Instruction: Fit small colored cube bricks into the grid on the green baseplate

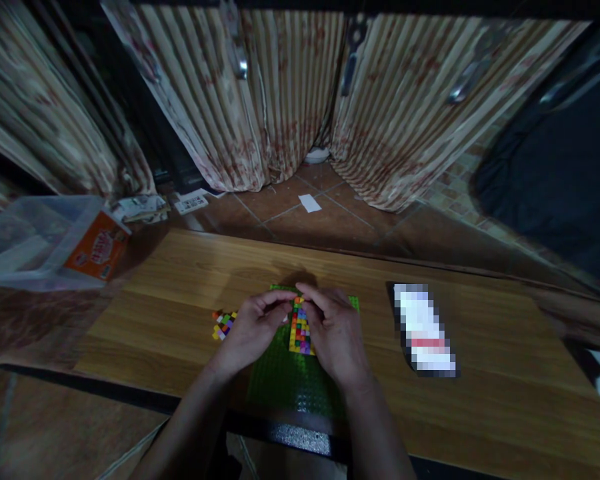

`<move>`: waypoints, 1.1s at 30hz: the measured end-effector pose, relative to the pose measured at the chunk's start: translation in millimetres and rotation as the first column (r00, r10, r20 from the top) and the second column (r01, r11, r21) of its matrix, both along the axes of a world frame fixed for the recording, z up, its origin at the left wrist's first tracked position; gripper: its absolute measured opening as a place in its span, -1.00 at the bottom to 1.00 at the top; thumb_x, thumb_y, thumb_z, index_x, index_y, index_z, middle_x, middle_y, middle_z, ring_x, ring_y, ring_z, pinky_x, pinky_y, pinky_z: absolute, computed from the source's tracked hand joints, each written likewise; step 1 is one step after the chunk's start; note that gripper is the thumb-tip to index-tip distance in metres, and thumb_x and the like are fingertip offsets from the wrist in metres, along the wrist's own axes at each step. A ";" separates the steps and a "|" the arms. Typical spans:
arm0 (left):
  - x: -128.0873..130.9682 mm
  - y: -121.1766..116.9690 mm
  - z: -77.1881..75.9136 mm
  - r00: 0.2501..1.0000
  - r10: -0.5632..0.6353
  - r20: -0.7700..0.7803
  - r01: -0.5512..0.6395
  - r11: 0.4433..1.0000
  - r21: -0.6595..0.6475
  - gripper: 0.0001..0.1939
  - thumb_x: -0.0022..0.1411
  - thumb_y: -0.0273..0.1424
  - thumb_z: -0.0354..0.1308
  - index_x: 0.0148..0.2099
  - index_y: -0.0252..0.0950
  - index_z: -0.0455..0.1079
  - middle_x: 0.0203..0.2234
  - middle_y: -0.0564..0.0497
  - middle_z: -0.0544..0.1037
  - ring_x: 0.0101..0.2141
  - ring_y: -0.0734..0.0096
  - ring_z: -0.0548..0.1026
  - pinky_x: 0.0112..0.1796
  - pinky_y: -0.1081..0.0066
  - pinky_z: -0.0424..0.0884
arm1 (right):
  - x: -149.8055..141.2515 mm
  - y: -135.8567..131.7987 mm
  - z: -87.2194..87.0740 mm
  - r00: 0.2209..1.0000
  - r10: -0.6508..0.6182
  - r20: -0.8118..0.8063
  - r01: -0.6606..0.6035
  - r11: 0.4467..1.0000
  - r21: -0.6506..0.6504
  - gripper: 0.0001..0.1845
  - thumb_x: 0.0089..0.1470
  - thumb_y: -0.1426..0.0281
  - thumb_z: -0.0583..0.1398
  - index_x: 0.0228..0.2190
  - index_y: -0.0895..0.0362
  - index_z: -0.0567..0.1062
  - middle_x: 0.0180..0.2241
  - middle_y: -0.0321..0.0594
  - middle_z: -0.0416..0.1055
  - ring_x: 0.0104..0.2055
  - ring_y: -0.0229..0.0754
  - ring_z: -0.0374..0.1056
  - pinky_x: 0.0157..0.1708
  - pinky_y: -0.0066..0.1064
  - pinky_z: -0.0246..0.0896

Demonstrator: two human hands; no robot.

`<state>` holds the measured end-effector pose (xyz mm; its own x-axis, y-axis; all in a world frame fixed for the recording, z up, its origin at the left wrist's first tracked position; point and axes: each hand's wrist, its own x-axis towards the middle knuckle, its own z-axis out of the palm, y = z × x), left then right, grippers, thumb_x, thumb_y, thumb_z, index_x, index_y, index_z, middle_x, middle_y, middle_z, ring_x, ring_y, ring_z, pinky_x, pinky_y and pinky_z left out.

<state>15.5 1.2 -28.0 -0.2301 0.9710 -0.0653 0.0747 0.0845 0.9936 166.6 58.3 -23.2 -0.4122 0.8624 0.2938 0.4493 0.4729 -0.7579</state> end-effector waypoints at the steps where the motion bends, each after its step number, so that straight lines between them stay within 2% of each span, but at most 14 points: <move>1: 0.4 -0.4 0.2 1.000 0.003 -0.008 -0.003 1.000 0.012 -0.72 0.29 -0.46 0.11 -0.05 -0.22 0.60 -0.19 0.00 0.67 -0.19 0.33 0.58 -0.09 0.38 0.44 | 0.1 0.0 -0.1 1.000 0.001 -0.001 -0.001 1.000 -0.007 -0.66 0.18 0.40 0.18 -0.04 -0.05 0.60 -0.18 -0.21 0.61 -0.11 -0.10 0.50 -0.07 -0.15 0.38; 5: 2.2 -3.2 5.3 0.998 -0.009 -0.062 0.015 0.997 0.081 -0.70 0.33 -0.45 0.08 0.00 -0.19 0.59 -0.09 0.00 0.66 -0.13 0.30 0.58 -0.03 0.36 0.43 | 1.0 0.2 -1.1 1.000 0.000 -0.018 -0.001 0.999 -0.037 -0.66 0.17 0.41 0.18 -0.04 -0.02 0.60 -0.17 -0.21 0.61 -0.10 -0.10 0.50 -0.04 -0.15 0.38; 10: 2.6 -7.0 10.0 0.929 -0.048 -0.368 0.122 0.976 0.180 -0.62 0.33 -0.54 0.01 -0.01 -0.13 0.59 -0.12 -0.03 0.64 -0.09 0.25 0.55 0.04 0.28 0.39 | 1.2 -0.5 -2.1 0.999 -0.025 -0.037 0.022 0.997 -0.073 -0.65 0.16 0.38 0.19 -0.03 -0.04 0.59 -0.16 -0.21 0.60 -0.11 -0.11 0.50 -0.04 -0.14 0.38; 13: 1.9 -7.7 8.0 0.885 -0.049 -0.463 0.158 0.967 0.199 -0.58 0.32 -0.57 -0.01 0.03 -0.13 0.57 -0.11 -0.06 0.62 -0.07 0.22 0.54 0.03 0.25 0.40 | 0.6 -0.9 -2.0 0.999 -0.036 -0.039 0.033 0.996 -0.085 -0.63 0.16 0.37 0.19 0.00 -0.02 0.57 -0.19 -0.21 0.59 -0.13 -0.11 0.51 -0.04 -0.14 0.38; 20: 2.5 -7.5 3.6 0.877 -0.012 -0.481 0.142 0.962 0.235 -0.60 0.31 -0.58 0.02 0.02 -0.14 0.58 -0.15 -0.06 0.63 -0.12 0.24 0.55 0.00 0.26 0.44 | 1.5 -0.7 -3.6 0.998 -0.025 -0.053 0.017 0.989 -0.145 -0.60 0.18 0.35 0.18 0.05 -0.01 0.53 -0.14 -0.21 0.59 -0.09 -0.11 0.50 0.00 -0.14 0.36; 26: 3.9 -6.7 2.5 0.820 0.015 -0.573 0.157 0.956 0.249 -0.62 0.30 -0.61 0.02 0.02 -0.23 0.56 -0.18 -0.06 0.65 -0.16 0.30 0.59 -0.06 0.30 0.50 | 0.5 0.1 -3.6 0.996 -0.044 -0.074 0.032 0.986 -0.165 -0.62 0.17 0.34 0.18 0.01 -0.01 0.56 -0.15 -0.21 0.60 -0.08 -0.11 0.51 0.03 -0.16 0.36; 33: 4.9 -7.3 1.5 0.839 0.026 -0.544 0.121 0.965 0.232 -0.62 0.29 -0.62 0.04 -0.03 -0.21 0.59 -0.22 -0.03 0.66 -0.23 0.35 0.61 -0.11 0.34 0.53 | -1.3 0.8 -4.3 0.997 -0.023 -0.079 0.010 0.987 -0.161 -0.63 0.16 0.37 0.17 0.00 -0.03 0.57 -0.16 -0.25 0.62 -0.09 -0.12 0.52 0.03 -0.15 0.36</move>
<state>20.4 -6.1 -26.5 -0.1103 0.9482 0.2979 0.6000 -0.1754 0.7805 165.3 59.1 -27.5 -0.3777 0.9077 0.1831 0.3906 0.3354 -0.8573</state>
